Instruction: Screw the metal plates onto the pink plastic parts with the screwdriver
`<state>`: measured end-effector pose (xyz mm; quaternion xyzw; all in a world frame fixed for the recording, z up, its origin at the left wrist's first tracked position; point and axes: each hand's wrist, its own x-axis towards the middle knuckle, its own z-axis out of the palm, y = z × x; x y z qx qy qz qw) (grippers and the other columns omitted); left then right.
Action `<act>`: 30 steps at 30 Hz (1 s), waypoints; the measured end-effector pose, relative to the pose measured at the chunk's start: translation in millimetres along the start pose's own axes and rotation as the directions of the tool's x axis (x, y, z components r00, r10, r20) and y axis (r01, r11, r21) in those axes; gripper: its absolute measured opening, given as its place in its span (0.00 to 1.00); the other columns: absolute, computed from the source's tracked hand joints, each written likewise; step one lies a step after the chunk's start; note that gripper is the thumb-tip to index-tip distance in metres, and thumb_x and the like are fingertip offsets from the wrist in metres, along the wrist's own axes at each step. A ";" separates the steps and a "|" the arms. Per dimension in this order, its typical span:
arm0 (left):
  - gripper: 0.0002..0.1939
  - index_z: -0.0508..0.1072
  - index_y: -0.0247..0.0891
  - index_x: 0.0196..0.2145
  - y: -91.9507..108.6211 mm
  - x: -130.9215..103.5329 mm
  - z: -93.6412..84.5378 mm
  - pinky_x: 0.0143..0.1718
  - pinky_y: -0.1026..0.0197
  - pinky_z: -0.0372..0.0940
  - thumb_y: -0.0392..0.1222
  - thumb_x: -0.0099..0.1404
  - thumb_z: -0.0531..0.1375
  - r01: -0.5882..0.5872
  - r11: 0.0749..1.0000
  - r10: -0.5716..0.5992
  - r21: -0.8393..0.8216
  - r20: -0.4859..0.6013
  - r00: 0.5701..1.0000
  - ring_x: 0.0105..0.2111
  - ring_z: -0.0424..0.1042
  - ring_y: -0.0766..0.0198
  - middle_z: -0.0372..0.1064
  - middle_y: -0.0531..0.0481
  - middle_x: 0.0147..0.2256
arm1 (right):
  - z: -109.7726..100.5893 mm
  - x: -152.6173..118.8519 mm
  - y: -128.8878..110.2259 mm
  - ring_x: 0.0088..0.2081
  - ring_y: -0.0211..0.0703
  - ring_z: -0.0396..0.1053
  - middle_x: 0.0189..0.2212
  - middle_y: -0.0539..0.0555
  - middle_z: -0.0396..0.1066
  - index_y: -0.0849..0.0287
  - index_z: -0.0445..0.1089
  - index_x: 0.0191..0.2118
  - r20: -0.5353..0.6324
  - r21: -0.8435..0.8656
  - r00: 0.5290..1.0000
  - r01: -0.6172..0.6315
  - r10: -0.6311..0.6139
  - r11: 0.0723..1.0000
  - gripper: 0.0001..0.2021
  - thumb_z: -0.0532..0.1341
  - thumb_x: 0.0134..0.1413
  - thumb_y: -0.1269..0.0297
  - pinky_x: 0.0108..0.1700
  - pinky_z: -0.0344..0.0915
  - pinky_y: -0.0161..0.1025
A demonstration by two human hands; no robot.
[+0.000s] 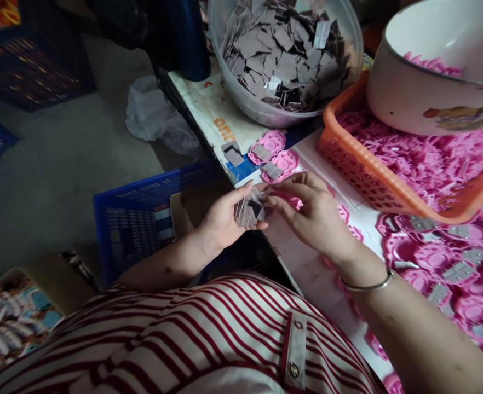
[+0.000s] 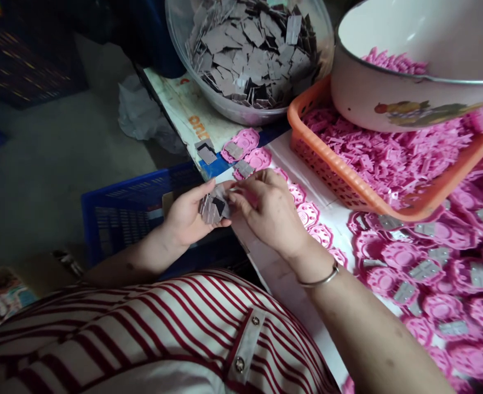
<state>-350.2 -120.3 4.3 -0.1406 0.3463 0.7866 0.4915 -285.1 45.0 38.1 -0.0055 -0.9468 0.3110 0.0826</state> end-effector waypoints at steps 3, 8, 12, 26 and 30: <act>0.18 0.76 0.34 0.44 -4.1 -1.4 2.3 0.23 0.61 0.73 0.43 0.74 0.49 0.007 1.000 -0.008 0.007 0.039 0.999 0.28 0.76 0.63 0.76 0.47 0.35 | 3.8 -12.9 -7.2 0.42 0.48 0.68 0.39 0.60 0.71 0.60 0.75 0.48 0.022 0.029 0.999 0.048 -0.049 0.998 0.16 0.60 0.61 0.57 0.46 0.67 0.47; 0.17 0.76 0.34 0.41 -8.5 -4.1 9.1 0.26 0.64 0.71 0.42 0.74 0.49 0.041 0.997 -0.037 -0.066 0.054 0.998 0.27 0.75 0.66 0.76 0.48 0.33 | 5.9 -28.7 -17.0 0.45 0.51 0.68 0.43 0.63 0.71 0.64 0.75 0.45 -0.072 -0.008 0.990 0.117 -0.117 0.993 0.14 0.60 0.61 0.59 0.48 0.68 0.50; 0.15 0.76 0.33 0.38 -14.2 -5.2 16.5 0.22 0.66 0.66 0.39 0.73 0.50 0.030 0.991 -0.025 -0.133 0.035 0.999 0.24 0.74 0.67 0.74 0.51 0.29 | 2.1 -39.0 -22.4 0.49 0.54 0.67 0.50 0.65 0.69 0.64 0.73 0.50 0.053 -0.077 0.988 0.149 -0.145 0.986 0.15 0.60 0.60 0.63 0.51 0.68 0.53; 0.27 0.73 0.34 0.32 -31.0 -7.1 40.7 0.24 0.67 0.65 0.57 0.74 0.46 0.037 0.993 -0.038 -0.113 -0.001 0.999 0.27 0.75 0.64 0.72 0.49 0.25 | 2.9 -47.6 -36.7 0.56 0.62 0.63 0.57 0.68 0.66 0.67 0.70 0.55 0.017 -0.221 1.000 0.023 -0.020 0.975 0.22 0.63 0.57 0.62 0.56 0.65 0.58; 0.22 0.73 0.35 0.34 -33.0 -7.8 38.1 0.22 0.68 0.64 0.52 0.75 0.48 0.069 0.995 -0.065 -0.065 0.057 0.996 0.22 0.72 0.67 0.71 0.51 0.24 | 4.3 -46.1 -33.8 0.55 0.59 0.65 0.56 0.66 0.67 0.66 0.73 0.51 0.029 -0.104 0.999 0.019 -0.016 0.994 0.17 0.62 0.57 0.65 0.56 0.65 0.57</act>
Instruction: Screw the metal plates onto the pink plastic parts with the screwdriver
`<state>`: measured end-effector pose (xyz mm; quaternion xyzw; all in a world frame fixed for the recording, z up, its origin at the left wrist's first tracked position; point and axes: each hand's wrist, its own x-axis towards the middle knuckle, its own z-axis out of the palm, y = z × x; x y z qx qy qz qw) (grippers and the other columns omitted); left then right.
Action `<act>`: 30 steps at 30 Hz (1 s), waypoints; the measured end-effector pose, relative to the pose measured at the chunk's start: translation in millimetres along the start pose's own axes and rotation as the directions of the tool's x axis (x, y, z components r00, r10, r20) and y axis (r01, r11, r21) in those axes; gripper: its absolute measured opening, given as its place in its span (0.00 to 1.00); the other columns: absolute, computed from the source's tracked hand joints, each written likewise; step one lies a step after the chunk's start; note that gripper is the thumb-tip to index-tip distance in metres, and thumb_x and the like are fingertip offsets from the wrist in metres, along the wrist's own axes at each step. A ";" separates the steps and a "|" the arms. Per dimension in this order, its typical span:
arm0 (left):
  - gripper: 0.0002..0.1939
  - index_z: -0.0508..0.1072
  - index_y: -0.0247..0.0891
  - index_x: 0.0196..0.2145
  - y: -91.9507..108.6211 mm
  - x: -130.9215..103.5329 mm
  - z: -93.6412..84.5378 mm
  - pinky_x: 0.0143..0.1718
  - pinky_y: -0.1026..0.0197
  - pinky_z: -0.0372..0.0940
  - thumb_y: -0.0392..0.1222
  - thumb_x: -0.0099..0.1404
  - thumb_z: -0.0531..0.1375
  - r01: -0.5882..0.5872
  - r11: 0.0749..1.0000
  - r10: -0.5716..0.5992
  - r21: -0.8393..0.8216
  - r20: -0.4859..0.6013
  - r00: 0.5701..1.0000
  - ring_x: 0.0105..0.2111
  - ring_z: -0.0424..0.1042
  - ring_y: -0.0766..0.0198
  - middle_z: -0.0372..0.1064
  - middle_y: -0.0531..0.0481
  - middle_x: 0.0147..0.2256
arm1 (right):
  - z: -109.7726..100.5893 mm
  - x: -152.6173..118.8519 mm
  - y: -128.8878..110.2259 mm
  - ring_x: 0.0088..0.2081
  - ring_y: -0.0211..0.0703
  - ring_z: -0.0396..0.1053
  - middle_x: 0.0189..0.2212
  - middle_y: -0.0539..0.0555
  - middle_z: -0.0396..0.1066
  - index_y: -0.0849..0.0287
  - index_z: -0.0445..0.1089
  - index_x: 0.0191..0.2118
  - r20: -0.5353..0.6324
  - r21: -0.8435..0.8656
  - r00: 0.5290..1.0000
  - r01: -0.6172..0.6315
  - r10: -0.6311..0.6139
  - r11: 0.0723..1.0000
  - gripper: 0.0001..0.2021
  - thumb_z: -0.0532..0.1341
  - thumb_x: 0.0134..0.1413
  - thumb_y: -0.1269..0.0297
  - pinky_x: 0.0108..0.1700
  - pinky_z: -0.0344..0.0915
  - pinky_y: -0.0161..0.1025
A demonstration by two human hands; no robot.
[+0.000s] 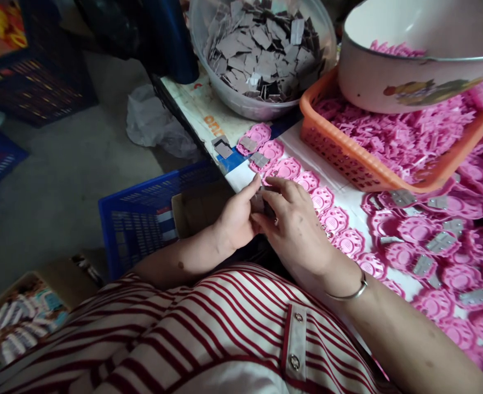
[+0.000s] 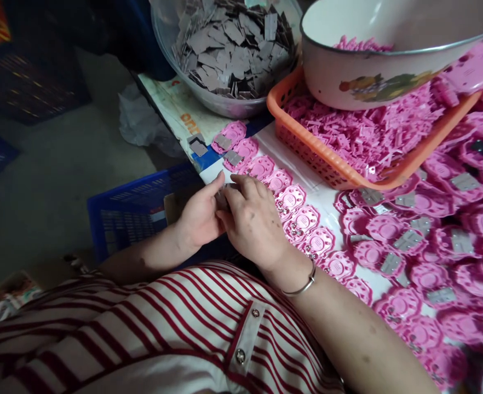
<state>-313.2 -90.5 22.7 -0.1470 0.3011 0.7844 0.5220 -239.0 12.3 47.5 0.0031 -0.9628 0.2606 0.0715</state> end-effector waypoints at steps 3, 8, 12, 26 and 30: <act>0.23 0.73 0.35 0.32 -0.5 0.1 -3.6 0.19 0.69 0.64 0.53 0.75 0.48 0.027 1.000 -0.027 0.012 0.055 0.998 0.18 0.69 0.69 0.69 0.52 0.22 | -0.5 1.3 2.1 0.53 0.52 0.67 0.51 0.63 0.70 0.62 0.76 0.44 -0.057 0.257 0.995 -0.060 0.077 0.965 0.11 0.59 0.60 0.65 0.56 0.66 0.52; 0.24 0.74 0.37 0.35 -3.5 -2.3 -8.1 0.20 0.60 0.72 0.53 0.75 0.45 0.083 0.996 -0.085 0.043 0.039 0.996 0.22 0.74 0.63 0.73 0.51 0.27 | -4.2 4.8 5.7 0.41 0.42 0.71 0.37 0.53 0.71 0.56 0.76 0.34 -0.069 0.777 0.897 -0.226 0.436 0.587 0.06 0.67 0.53 0.60 0.44 0.70 0.42; 0.09 0.76 0.37 0.38 -9.1 -3.2 -13.1 0.18 0.67 0.70 0.41 0.71 0.56 0.016 0.993 -0.021 0.116 0.048 0.999 0.23 0.74 0.68 0.75 0.53 0.30 | -2.3 5.7 11.4 0.29 0.35 0.67 0.29 0.49 0.69 0.57 0.72 0.34 0.025 0.944 0.843 -0.196 0.537 0.265 0.08 0.69 0.50 0.61 0.33 0.68 0.37; 0.12 0.76 0.34 0.29 8.1 -0.7 -28.7 0.10 0.71 0.59 0.43 0.52 0.72 -0.031 0.926 0.040 0.375 -0.016 0.999 0.15 0.65 0.72 0.71 0.54 0.22 | -21.4 3.3 32.7 0.36 0.41 0.72 0.37 0.54 0.75 0.57 0.70 0.53 0.199 0.628 0.952 -0.305 0.231 0.716 0.20 0.66 0.55 0.57 0.42 0.71 0.43; 0.13 0.76 0.33 0.27 13.7 -1.7 -33.2 0.09 0.71 0.58 0.43 0.49 0.73 0.013 0.874 -0.016 0.487 0.004 1.000 0.14 0.66 0.71 0.72 0.52 0.22 | -41.3 9.1 37.7 0.38 0.44 0.71 0.40 0.58 0.73 0.58 0.75 0.49 0.257 0.238 0.965 -0.018 -0.045 0.971 0.14 0.63 0.57 0.64 0.41 0.69 0.42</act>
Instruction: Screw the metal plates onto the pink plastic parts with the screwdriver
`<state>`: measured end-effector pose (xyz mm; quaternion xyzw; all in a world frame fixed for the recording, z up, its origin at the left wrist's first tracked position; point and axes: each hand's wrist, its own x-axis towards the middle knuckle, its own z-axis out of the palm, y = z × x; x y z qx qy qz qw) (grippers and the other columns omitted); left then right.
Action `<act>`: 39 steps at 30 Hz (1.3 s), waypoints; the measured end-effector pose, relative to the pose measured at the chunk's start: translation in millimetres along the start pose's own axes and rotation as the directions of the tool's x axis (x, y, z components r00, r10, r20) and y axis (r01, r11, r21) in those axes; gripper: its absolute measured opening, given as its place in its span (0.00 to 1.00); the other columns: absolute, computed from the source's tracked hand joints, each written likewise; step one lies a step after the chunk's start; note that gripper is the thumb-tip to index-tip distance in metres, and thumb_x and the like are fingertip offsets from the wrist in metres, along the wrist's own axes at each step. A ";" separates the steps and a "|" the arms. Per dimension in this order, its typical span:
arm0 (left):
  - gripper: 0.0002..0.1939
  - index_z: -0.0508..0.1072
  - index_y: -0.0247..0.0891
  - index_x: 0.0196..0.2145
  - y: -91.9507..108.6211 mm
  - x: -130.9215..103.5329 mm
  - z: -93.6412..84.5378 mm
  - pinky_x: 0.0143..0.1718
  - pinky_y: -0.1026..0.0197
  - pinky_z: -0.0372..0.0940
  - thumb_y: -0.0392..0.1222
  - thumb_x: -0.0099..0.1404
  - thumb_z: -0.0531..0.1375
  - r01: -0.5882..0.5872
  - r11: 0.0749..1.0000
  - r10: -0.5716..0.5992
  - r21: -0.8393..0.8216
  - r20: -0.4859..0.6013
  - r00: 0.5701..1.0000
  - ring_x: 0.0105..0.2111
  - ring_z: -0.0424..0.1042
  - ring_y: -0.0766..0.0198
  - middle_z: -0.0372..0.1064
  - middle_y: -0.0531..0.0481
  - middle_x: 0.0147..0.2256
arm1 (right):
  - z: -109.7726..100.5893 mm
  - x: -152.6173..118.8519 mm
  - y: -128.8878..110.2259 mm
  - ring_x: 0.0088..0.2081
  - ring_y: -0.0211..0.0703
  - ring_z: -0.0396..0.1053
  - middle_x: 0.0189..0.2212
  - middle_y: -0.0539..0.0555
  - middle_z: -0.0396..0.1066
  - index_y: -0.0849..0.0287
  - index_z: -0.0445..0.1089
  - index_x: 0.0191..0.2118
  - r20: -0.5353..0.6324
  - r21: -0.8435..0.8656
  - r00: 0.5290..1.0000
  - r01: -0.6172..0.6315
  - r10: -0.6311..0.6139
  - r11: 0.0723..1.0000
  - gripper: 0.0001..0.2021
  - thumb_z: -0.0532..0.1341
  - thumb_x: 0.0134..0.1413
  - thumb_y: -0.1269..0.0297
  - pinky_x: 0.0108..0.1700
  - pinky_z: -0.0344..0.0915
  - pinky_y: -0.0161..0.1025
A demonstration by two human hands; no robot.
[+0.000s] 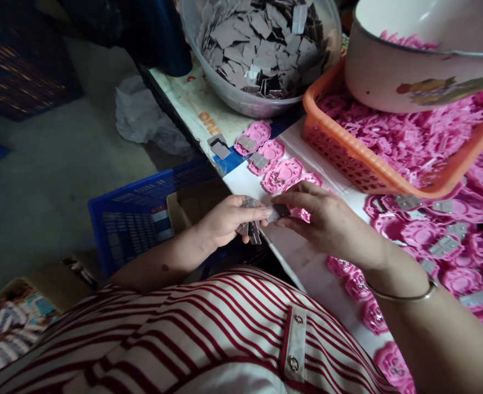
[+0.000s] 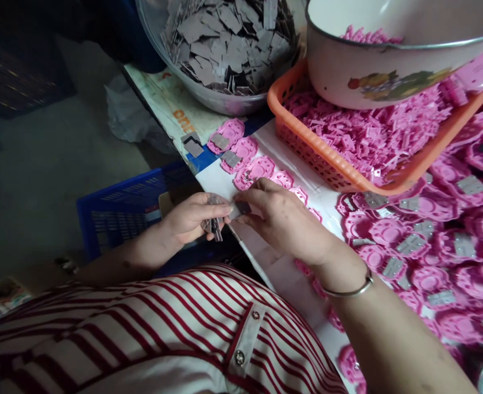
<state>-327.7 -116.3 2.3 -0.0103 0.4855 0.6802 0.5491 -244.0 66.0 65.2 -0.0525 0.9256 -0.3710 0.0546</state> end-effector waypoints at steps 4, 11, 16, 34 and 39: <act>0.10 0.76 0.32 0.28 -0.8 0.3 -1.9 0.10 0.71 0.61 0.41 0.53 0.71 0.005 0.998 -0.008 -0.064 -0.042 0.999 0.14 0.66 0.71 0.72 0.51 0.23 | -8.1 8.2 2.3 0.40 0.46 0.69 0.38 0.59 0.71 0.59 0.77 0.44 0.000 -0.160 0.991 0.136 -0.137 0.978 0.11 0.62 0.58 0.64 0.43 0.68 0.43; 0.12 0.76 0.33 0.36 2.8 1.3 -5.0 0.17 0.68 0.69 0.40 0.71 0.54 -0.037 0.950 -0.001 -0.310 -0.121 0.993 0.21 0.74 0.68 0.75 0.47 0.30 | 24.9 30.8 33.0 0.43 0.53 0.67 0.41 0.62 0.71 0.61 0.78 0.40 -0.378 -0.329 0.922 -0.213 0.078 0.920 0.12 0.64 0.54 0.59 0.48 0.66 0.53; 0.14 0.76 0.33 0.40 7.1 -1.3 -5.6 0.21 0.65 0.72 0.43 0.71 0.54 -0.041 0.942 -0.002 -0.334 -0.127 0.992 0.25 0.76 0.65 0.76 0.46 0.33 | 33.4 32.4 36.2 0.46 0.56 0.66 0.45 0.63 0.71 0.60 0.77 0.43 -0.419 -0.342 0.905 -0.236 0.077 0.909 0.16 0.65 0.54 0.53 0.49 0.65 0.56; 0.23 0.76 0.38 0.40 -7.5 -2.6 15.0 0.21 0.60 0.74 0.60 0.70 0.53 0.127 0.947 -0.099 -0.297 0.106 0.989 0.23 0.76 0.61 0.74 0.49 0.28 | 40.5 3.5 -8.9 0.35 0.42 0.68 0.32 0.53 0.72 0.58 0.71 0.34 -0.262 0.301 0.926 -0.189 0.271 0.935 0.07 0.67 0.52 0.62 0.41 0.67 0.43; 0.05 0.76 0.36 0.38 -14.7 -5.6 17.5 0.20 0.64 0.73 0.39 0.67 0.61 0.048 0.960 -0.029 -0.275 0.072 0.997 0.25 0.76 0.64 0.74 0.50 0.30 | 37.8 -4.8 -9.1 0.27 0.37 0.67 0.26 0.50 0.70 0.60 0.69 0.31 -0.114 0.727 0.872 -0.253 0.476 0.638 0.20 0.69 0.47 0.47 0.32 0.65 0.38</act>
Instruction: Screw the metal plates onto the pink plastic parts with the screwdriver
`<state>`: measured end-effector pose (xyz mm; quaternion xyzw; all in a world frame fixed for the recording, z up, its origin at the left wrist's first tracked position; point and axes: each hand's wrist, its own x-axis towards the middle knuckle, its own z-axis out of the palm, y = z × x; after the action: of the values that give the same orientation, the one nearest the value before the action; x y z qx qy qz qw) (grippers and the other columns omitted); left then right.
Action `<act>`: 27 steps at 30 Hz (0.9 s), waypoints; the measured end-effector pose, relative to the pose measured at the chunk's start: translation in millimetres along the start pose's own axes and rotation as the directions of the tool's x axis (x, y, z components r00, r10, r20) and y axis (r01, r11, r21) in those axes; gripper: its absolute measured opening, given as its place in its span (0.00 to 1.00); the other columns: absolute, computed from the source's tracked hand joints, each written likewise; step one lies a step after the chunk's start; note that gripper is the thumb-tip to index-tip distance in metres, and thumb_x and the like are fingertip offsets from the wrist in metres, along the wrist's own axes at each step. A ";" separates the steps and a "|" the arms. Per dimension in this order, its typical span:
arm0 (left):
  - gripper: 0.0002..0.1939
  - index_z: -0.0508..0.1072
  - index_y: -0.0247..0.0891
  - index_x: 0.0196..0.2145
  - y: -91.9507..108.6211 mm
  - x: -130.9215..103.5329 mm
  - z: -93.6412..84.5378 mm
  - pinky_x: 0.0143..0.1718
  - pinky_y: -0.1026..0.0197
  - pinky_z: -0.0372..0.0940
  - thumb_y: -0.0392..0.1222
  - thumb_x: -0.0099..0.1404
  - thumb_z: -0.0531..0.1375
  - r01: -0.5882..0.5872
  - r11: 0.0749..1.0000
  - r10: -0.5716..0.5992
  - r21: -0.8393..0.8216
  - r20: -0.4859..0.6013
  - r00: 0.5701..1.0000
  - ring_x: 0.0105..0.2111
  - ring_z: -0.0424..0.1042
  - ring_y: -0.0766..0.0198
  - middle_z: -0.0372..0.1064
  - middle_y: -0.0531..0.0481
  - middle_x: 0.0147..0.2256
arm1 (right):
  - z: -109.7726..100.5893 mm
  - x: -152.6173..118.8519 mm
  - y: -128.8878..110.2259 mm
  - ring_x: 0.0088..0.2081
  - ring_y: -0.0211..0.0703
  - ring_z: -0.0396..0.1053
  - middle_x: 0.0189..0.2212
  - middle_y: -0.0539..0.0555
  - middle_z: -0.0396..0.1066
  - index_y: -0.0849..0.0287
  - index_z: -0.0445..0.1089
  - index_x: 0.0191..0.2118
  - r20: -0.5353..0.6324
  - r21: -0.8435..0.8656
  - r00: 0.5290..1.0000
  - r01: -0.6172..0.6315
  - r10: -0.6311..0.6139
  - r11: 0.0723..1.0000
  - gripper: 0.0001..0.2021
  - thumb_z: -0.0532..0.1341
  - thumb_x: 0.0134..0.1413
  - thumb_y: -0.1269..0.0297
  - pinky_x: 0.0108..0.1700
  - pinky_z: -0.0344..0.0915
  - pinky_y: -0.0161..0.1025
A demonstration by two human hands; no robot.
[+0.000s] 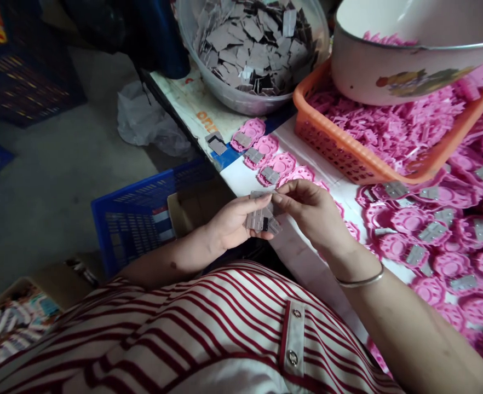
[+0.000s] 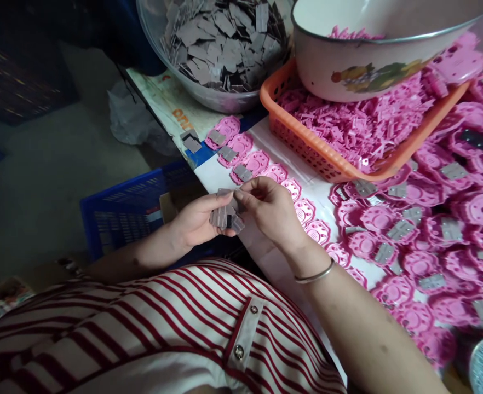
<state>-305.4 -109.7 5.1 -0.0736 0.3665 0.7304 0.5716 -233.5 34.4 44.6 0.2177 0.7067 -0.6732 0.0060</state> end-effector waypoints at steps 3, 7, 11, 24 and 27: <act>0.04 0.76 0.35 0.37 -2.0 0.6 0.3 0.18 0.66 0.72 0.36 0.66 0.62 -0.016 1.000 0.016 0.013 -0.016 1.000 0.24 0.75 0.65 0.74 0.50 0.29 | -1.8 -2.4 2.7 0.30 0.36 0.67 0.28 0.51 0.71 0.60 0.71 0.33 -0.055 -0.024 0.998 0.032 -0.033 0.999 0.20 0.68 0.48 0.46 0.35 0.65 0.37; 0.03 0.76 0.35 0.36 -2.4 1.8 1.5 0.17 0.68 0.70 0.36 0.64 0.64 -0.087 0.996 0.088 0.026 -0.062 0.994 0.22 0.73 0.67 0.72 0.52 0.27 | -2.8 -5.4 6.1 0.32 0.38 0.68 0.31 0.51 0.72 0.59 0.70 0.36 -0.115 -0.058 0.992 0.048 -0.054 0.997 0.22 0.71 0.45 0.46 0.36 0.66 0.39; 0.04 0.75 0.34 0.34 -3.8 2.6 2.3 0.17 0.69 0.70 0.36 0.62 0.66 -0.138 0.989 0.142 0.048 -0.098 0.985 0.22 0.73 0.68 0.72 0.52 0.26 | -1.6 -6.4 7.7 0.30 0.36 0.67 0.27 0.48 0.69 0.59 0.67 0.35 -0.035 0.003 0.999 0.031 -0.031 1.000 0.22 0.73 0.41 0.50 0.34 0.65 0.38; 0.16 0.75 0.33 0.36 -5.0 2.1 -5.2 0.17 0.69 0.70 0.43 0.53 0.73 -0.095 0.992 0.099 0.086 -0.053 0.994 0.23 0.73 0.68 0.74 0.52 0.28 | -5.7 -7.5 3.0 0.29 0.36 0.65 0.29 0.51 0.72 0.59 0.75 0.35 0.017 -0.223 0.997 0.081 -0.079 0.971 0.06 0.61 0.56 0.65 0.36 0.62 0.37; 0.15 0.76 0.33 0.36 -4.7 1.9 -4.2 0.16 0.70 0.69 0.42 0.53 0.72 -0.093 0.992 0.100 0.087 -0.070 0.993 0.22 0.72 0.69 0.73 0.53 0.28 | -6.0 -8.2 0.6 0.30 0.37 0.66 0.32 0.52 0.73 0.59 0.74 0.41 0.014 -0.292 0.997 0.080 -0.079 0.953 0.09 0.62 0.57 0.62 0.35 0.63 0.37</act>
<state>-303.1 -110.5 -1.1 -0.0588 0.4209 0.7380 0.5241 -224.2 37.7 47.1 0.1850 0.8065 -0.5614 0.0120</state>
